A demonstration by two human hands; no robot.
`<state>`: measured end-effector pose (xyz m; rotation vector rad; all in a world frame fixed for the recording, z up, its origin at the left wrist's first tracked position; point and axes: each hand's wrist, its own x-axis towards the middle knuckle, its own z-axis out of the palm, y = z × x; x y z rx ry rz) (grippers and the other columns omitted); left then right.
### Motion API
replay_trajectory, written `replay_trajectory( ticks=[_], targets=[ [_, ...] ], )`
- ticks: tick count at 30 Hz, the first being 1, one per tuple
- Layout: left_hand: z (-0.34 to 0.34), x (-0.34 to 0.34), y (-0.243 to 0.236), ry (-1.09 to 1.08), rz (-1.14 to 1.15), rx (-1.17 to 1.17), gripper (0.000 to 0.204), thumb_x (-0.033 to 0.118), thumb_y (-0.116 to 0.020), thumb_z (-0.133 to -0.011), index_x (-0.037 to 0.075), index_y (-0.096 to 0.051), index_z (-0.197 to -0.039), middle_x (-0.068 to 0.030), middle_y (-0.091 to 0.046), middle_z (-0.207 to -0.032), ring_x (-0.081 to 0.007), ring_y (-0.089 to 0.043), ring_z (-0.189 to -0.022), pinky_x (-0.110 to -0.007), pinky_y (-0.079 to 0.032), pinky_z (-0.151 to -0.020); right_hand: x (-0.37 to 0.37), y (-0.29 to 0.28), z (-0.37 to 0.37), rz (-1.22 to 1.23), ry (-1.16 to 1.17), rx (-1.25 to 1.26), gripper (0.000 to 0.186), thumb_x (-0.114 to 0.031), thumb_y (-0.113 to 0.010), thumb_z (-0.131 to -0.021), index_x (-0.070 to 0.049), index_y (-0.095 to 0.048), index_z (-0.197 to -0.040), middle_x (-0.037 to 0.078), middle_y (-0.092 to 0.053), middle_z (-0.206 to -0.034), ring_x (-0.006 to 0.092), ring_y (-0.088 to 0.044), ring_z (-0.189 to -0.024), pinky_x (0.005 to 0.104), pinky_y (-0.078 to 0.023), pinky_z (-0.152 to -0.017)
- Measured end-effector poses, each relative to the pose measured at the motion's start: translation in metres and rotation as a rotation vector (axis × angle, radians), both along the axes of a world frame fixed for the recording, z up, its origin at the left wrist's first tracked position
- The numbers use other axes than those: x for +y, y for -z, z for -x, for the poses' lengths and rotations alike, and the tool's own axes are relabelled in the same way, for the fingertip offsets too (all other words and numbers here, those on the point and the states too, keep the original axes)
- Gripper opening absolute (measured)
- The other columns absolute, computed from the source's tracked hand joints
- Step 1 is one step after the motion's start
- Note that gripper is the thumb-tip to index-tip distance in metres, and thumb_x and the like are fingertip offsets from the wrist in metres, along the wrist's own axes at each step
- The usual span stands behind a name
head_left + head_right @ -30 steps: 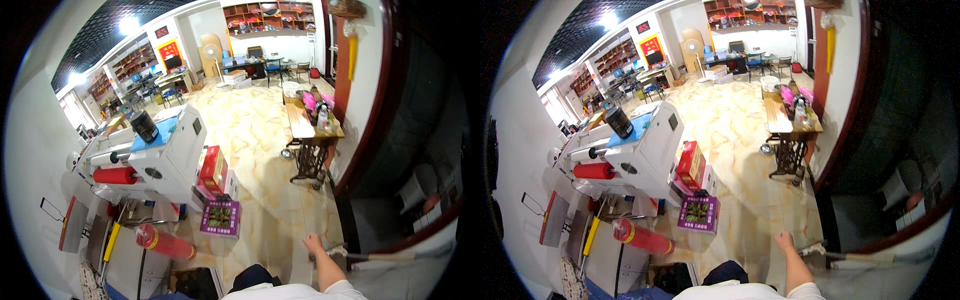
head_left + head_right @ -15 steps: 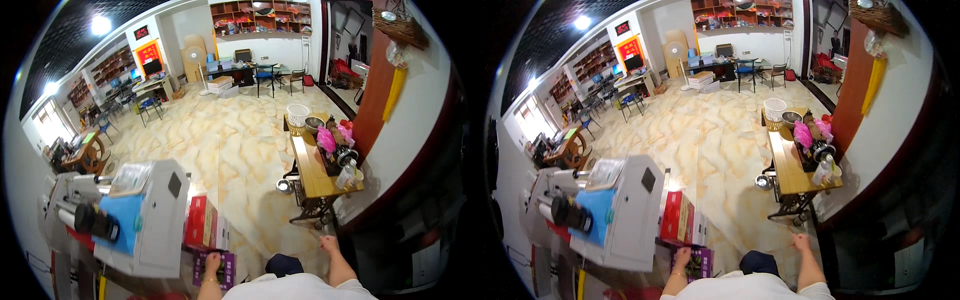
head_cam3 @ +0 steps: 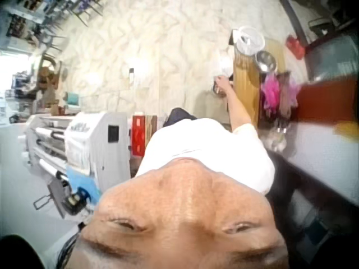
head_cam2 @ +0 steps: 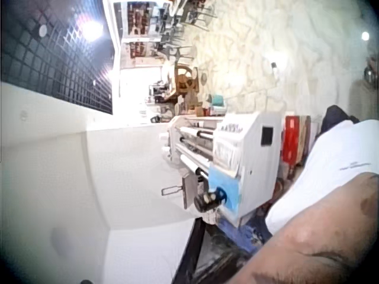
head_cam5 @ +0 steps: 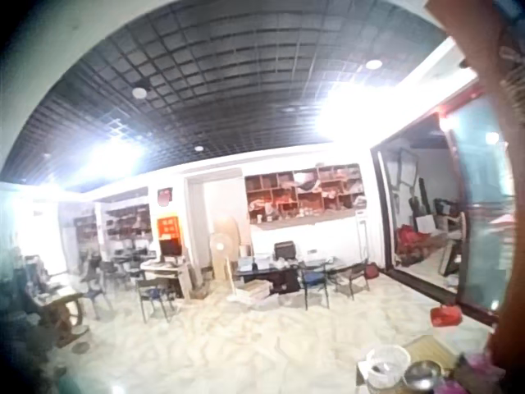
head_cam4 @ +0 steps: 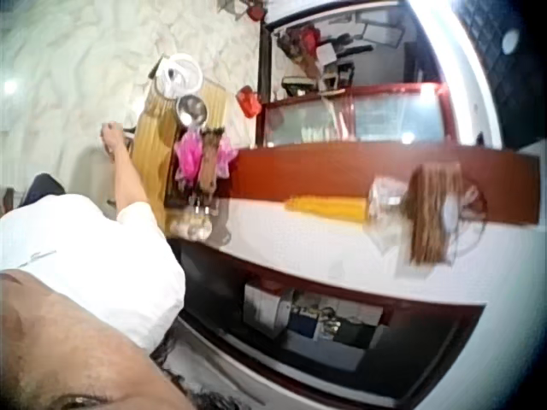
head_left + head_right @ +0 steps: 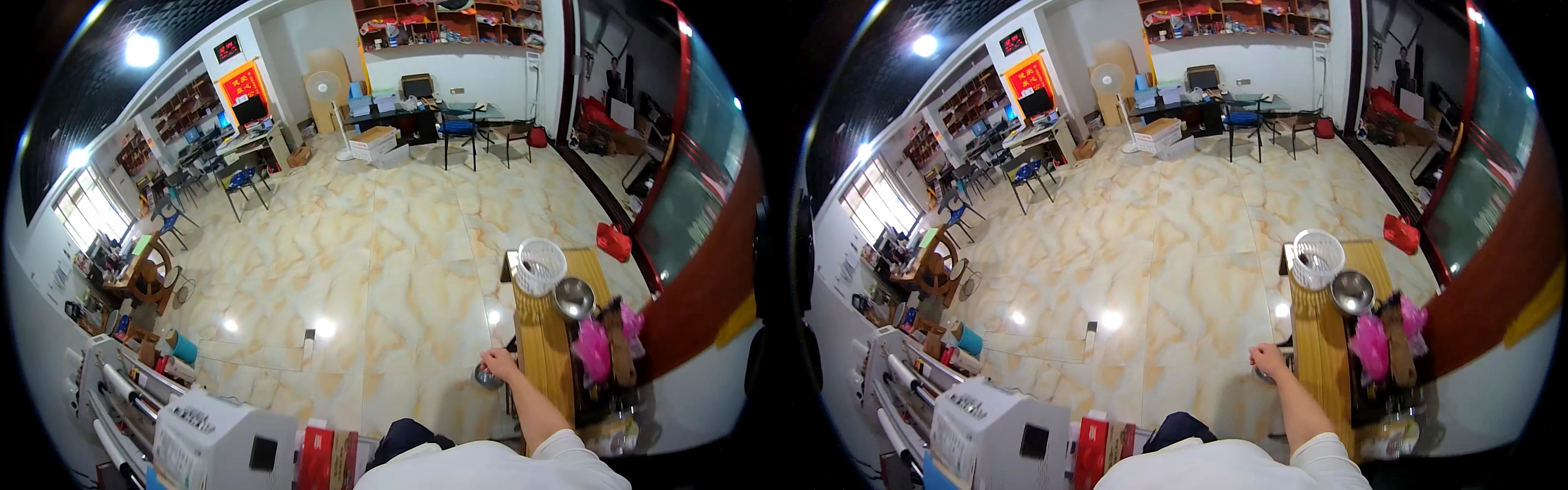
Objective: The person loads a stack of printed papers into a binding machine, adjusts internal components, and places a green sheet on the machine. They then scoop a white granular substance from a bag and pour it into the machine's interior. The person walks away from the machine at the end.
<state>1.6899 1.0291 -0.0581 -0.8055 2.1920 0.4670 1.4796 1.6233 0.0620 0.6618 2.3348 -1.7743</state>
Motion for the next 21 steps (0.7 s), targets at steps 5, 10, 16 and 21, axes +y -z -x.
replay_trajectory(
  ticks=[5,10,16,21],
  targets=[
    [0.162,0.057,0.013,-0.015,-0.063,-0.021,0.043,0.039,-0.056,-0.081,0.004,-0.066,-0.103,-0.0211,-0.067,-0.093,-0.0373,-0.063,-0.093,-0.048,-0.049,-0.080,0.021,-0.002,0.169,0.057,-0.045,0.021,0.028,-0.022,-0.055,-0.089,0.002,-0.063,-0.077,0.008,-0.065,-0.070,0.0135,-0.061,-0.060,0.0279,-0.050,-0.058],
    [0.388,0.089,0.033,0.212,-0.044,0.034,0.042,0.039,-0.056,-0.081,0.003,-0.066,-0.101,-0.0204,-0.067,-0.092,-0.0375,-0.063,-0.092,-0.050,-0.049,-0.079,0.071,0.009,0.272,0.165,0.069,-0.039,0.013,-0.013,-0.062,-0.085,0.001,-0.062,-0.083,0.008,-0.065,-0.072,0.0135,-0.062,-0.062,0.0275,-0.053,-0.058],
    [0.842,0.206,-0.064,0.342,-0.102,0.850,0.031,0.030,-0.059,-0.080,0.001,-0.066,-0.085,-0.0182,-0.067,-0.082,-0.0360,-0.063,-0.076,-0.043,-0.050,-0.068,0.142,-0.057,0.386,0.124,0.365,0.142,0.020,-0.003,-0.067,-0.080,-0.004,-0.049,-0.073,0.008,-0.061,-0.074,0.0152,-0.062,-0.065,0.0279,-0.054,-0.056],
    [1.025,0.397,-0.197,0.323,-0.079,1.006,0.030,0.036,-0.062,-0.080,0.006,-0.065,-0.083,-0.0135,-0.067,-0.084,-0.0323,-0.064,-0.079,-0.041,-0.050,-0.070,0.241,-0.038,0.512,0.153,0.546,0.224,0.034,-0.001,-0.067,-0.079,-0.009,-0.037,-0.064,0.006,-0.057,-0.067,0.0136,-0.061,-0.062,0.0280,-0.054,-0.054]
  ],
)
